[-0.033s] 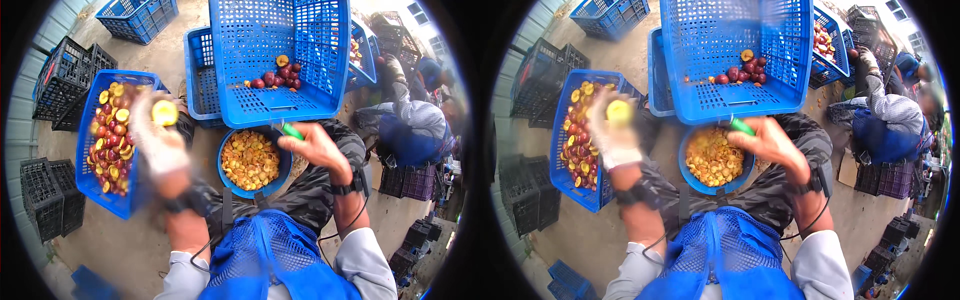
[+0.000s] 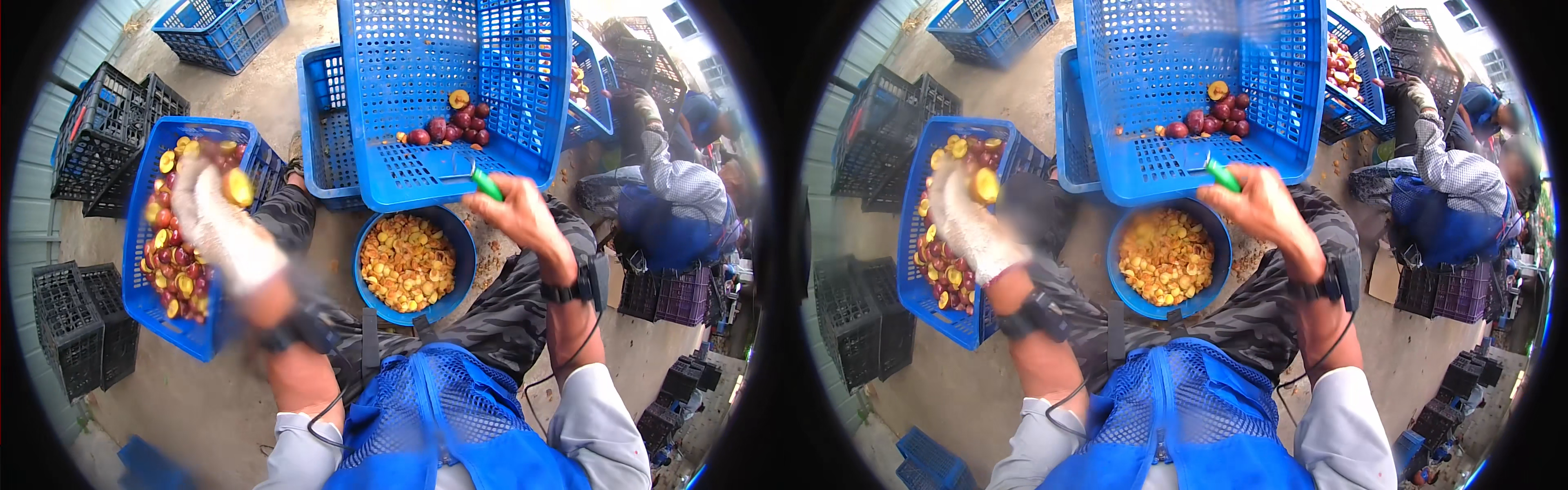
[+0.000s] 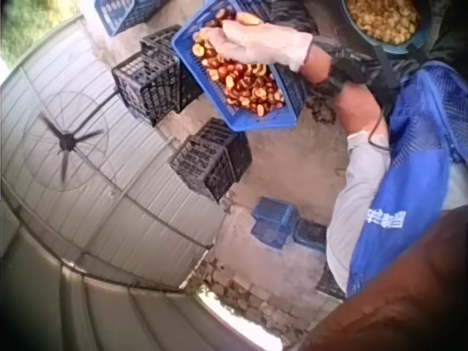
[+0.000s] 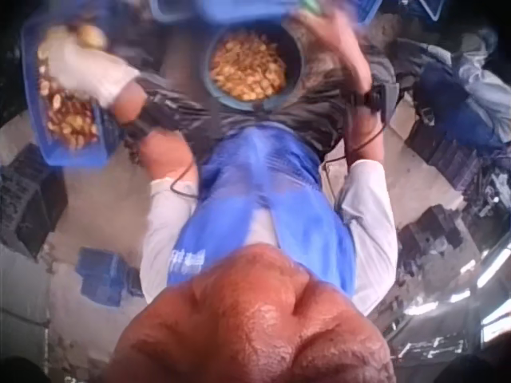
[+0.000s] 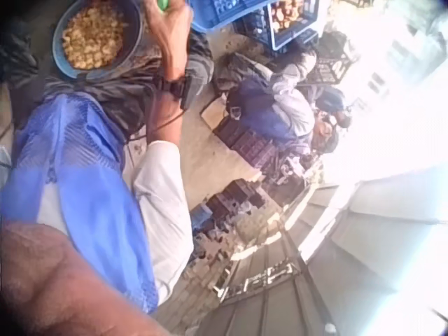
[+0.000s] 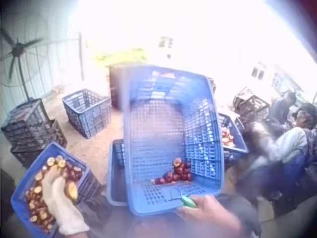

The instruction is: Peeling and pitting plums using a specialized handheld pitting tool in an agricultural processing area.

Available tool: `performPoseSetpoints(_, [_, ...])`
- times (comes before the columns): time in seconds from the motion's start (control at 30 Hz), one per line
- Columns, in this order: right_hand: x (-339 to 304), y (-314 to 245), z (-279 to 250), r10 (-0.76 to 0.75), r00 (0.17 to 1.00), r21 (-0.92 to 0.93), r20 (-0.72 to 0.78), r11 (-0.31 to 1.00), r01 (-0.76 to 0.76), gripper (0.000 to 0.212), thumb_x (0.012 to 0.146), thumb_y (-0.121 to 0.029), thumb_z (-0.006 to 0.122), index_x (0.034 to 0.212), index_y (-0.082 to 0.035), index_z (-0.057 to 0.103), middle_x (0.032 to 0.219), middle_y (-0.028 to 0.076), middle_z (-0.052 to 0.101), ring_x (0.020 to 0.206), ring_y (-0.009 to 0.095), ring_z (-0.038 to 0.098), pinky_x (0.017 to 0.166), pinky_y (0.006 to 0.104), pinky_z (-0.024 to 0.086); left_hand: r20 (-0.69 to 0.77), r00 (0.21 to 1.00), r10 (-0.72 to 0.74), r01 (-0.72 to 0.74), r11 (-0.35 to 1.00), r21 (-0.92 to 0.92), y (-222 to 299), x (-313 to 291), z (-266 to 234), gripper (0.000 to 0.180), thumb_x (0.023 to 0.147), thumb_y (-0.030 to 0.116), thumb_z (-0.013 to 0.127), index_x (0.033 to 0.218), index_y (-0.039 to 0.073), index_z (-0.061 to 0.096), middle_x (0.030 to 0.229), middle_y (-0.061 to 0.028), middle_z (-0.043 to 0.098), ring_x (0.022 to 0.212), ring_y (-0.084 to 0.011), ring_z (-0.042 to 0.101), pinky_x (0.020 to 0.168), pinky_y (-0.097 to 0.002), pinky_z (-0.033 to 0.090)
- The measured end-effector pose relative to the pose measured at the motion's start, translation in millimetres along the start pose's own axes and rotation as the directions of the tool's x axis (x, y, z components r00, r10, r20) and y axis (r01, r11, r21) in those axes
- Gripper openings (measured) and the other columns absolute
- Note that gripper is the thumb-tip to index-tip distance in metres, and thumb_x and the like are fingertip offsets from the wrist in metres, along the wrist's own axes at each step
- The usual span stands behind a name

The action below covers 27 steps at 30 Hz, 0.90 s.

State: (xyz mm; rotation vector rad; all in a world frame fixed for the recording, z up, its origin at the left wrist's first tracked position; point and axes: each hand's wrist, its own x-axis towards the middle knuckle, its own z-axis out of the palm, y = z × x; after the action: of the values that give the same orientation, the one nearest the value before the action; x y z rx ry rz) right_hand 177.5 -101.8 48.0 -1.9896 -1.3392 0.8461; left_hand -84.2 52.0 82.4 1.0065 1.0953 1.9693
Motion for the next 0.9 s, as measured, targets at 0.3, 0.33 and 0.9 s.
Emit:
performPoseSetpoints(0.3, [166, 70, 23, 0.155, 0.982, -0.53, -0.105, 0.827, -0.188, 0.048, 0.081, -0.045, 0.061, 0.098, -0.001, 0.066, 0.092, 0.026, 0.066, 0.091, 0.038, 0.065, 0.08, 0.0453, 0.05, 0.274, 0.906, -0.323, 0.284, 0.943, 0.174, 11, -59, -18, 0.021, 0.086, 0.001, 0.054, 0.103, -0.004, 0.064, 0.105, -0.0117, 0.065, 0.092, -0.0192, 0.061, 0.085, -0.0304, 0.05])
performPoseSetpoints(0.33, [172, 68, 30, 0.181, 0.98, -0.563, -0.077, 0.804, -0.193, 0.048, 0.081, -0.045, 0.062, 0.099, 0.0, 0.065, 0.093, 0.026, 0.066, 0.091, 0.038, 0.065, 0.08, 0.0449, 0.05, 0.335, 0.885, -0.323, 0.246, 0.936, 0.253, 16, -63, -21, 0.02, 0.086, 0.001, 0.054, 0.103, -0.004, 0.064, 0.104, -0.0115, 0.065, 0.091, -0.019, 0.061, 0.085, -0.0302, 0.05])
performPoseSetpoints(0.9, [33, -36, 24, -0.668, 0.739, -0.155, -0.091, 0.742, 0.652, 0.033, 0.068, -0.011, 0.074, 0.096, -0.002, 0.061, 0.092, 0.013, 0.063, 0.077, 0.021, 0.064, 0.07, 0.03, 0.05, 0.735, 0.028, -0.677, 0.999, 0.043, 0.001, -22, -100, 13, 0.055, 0.097, 0.047, 0.038, 0.121, 0.0, 0.051, 0.109, -0.016, 0.061, 0.084, -0.0301, 0.065, 0.068, -0.0428, 0.057])
